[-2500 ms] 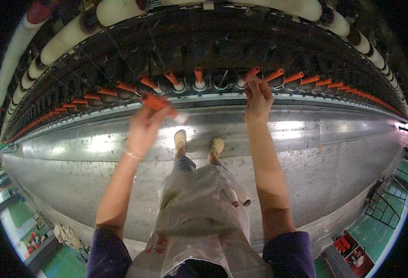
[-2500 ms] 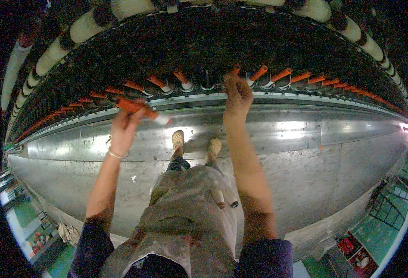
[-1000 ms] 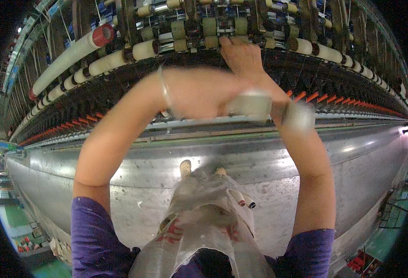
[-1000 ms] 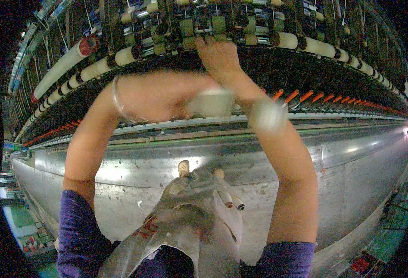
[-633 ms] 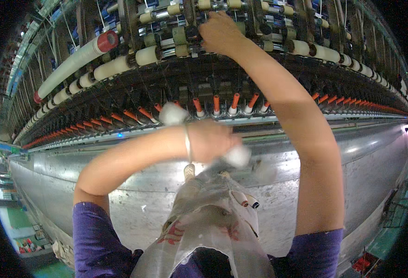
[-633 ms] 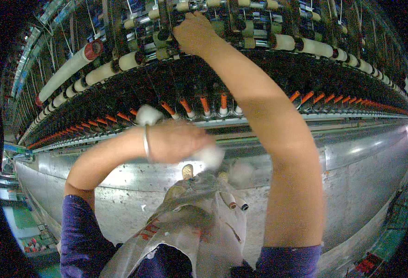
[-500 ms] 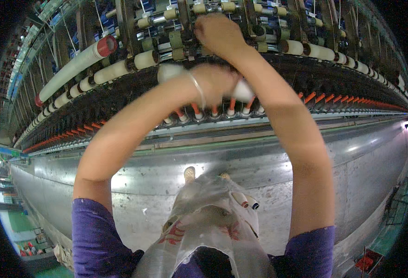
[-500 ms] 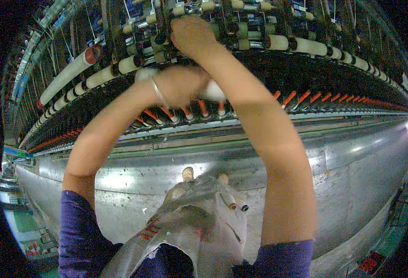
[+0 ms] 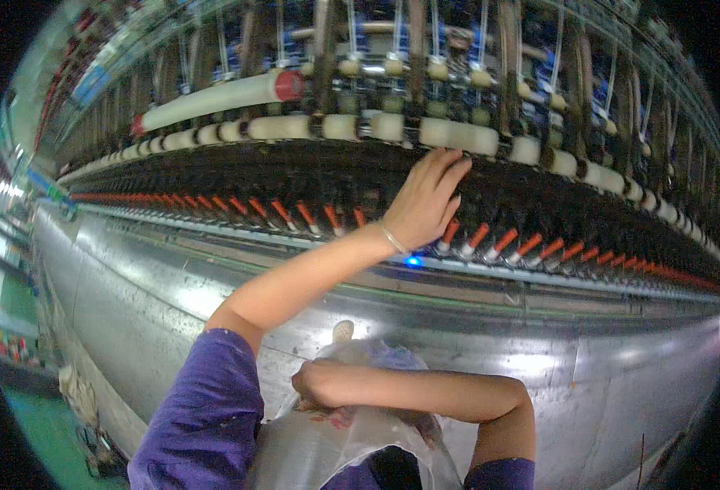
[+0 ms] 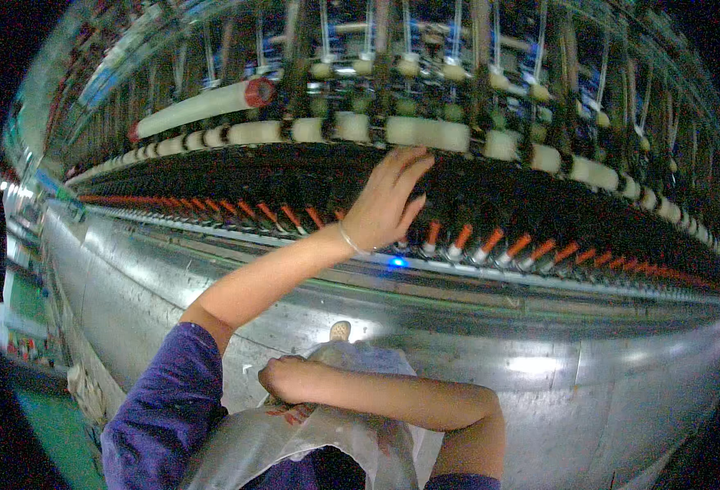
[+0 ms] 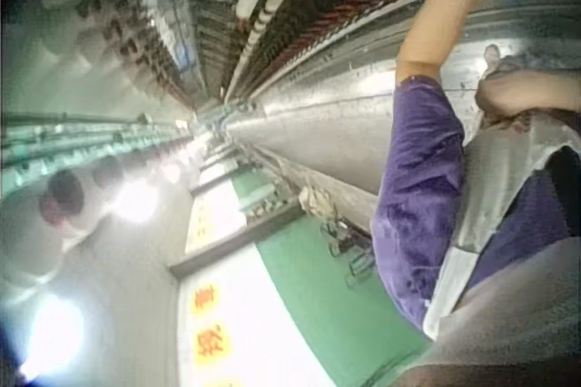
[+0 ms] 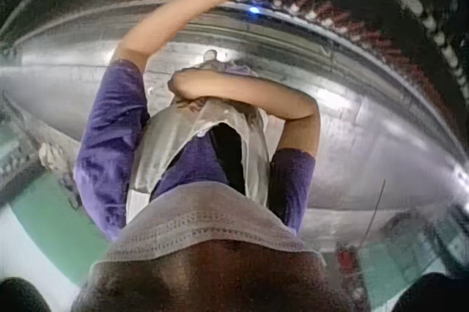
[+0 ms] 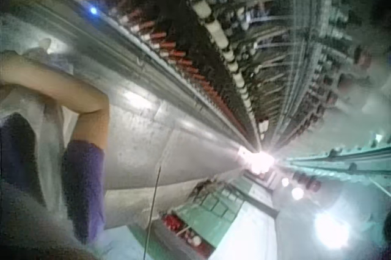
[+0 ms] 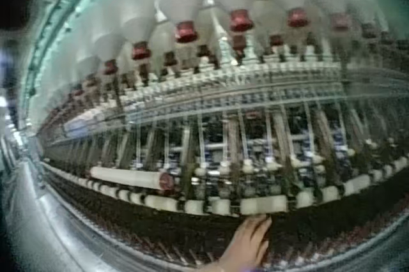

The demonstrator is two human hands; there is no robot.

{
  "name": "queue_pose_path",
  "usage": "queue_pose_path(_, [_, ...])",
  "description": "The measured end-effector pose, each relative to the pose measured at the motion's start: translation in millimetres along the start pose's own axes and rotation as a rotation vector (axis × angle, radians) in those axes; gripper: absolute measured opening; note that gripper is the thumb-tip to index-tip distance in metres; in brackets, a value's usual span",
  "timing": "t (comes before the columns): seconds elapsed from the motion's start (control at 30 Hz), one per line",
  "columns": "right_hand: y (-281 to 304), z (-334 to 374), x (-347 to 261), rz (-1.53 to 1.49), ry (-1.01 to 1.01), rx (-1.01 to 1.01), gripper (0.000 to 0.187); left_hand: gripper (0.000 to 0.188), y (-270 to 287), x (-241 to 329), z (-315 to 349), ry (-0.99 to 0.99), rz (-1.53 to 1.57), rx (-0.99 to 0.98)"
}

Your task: The person threads white yarn through a spinning machine, attaching it to orange bobbins and guiding it through rollers. They repeatedly remove and replace bobbins, adjust the yarn path, and secure the thread to ensure continuous operation.

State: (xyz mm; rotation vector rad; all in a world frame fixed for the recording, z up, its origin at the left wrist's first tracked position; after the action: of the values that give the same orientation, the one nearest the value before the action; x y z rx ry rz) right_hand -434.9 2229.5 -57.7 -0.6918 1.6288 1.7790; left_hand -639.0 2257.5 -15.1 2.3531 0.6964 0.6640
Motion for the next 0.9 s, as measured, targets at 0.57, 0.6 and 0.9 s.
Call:
queue_pose_path(0.57, [-26, -113, -41, 0.399, 0.237, -0.125, 0.012, 0.063, 340, -284, 85, 0.262, -0.872, -0.248])
queue_pose_path(0.6, [-27, -127, -39, 0.397, 0.204, -0.113, 0.012, 0.056, 346, -284, 88, 0.139, -0.698, -0.082])
queue_pose_path(0.9, [-30, -221, -53, 0.404, 0.246, 0.079, 0.011, 0.031, 350, -320, 128, 1.246, 1.301, 1.032])
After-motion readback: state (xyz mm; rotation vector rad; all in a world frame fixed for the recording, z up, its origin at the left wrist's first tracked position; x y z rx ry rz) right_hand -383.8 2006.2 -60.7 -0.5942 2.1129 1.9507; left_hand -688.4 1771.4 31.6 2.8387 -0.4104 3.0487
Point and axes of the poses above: each hand's wrist, its own z-axis away from the middle knuckle, its own y-axis out of the back of the hand, x = y × z, the point moved 3 cm from there along -z, towards the middle knuckle, and after that the axes turned 4 degrees about z, right-handed, at the moved point
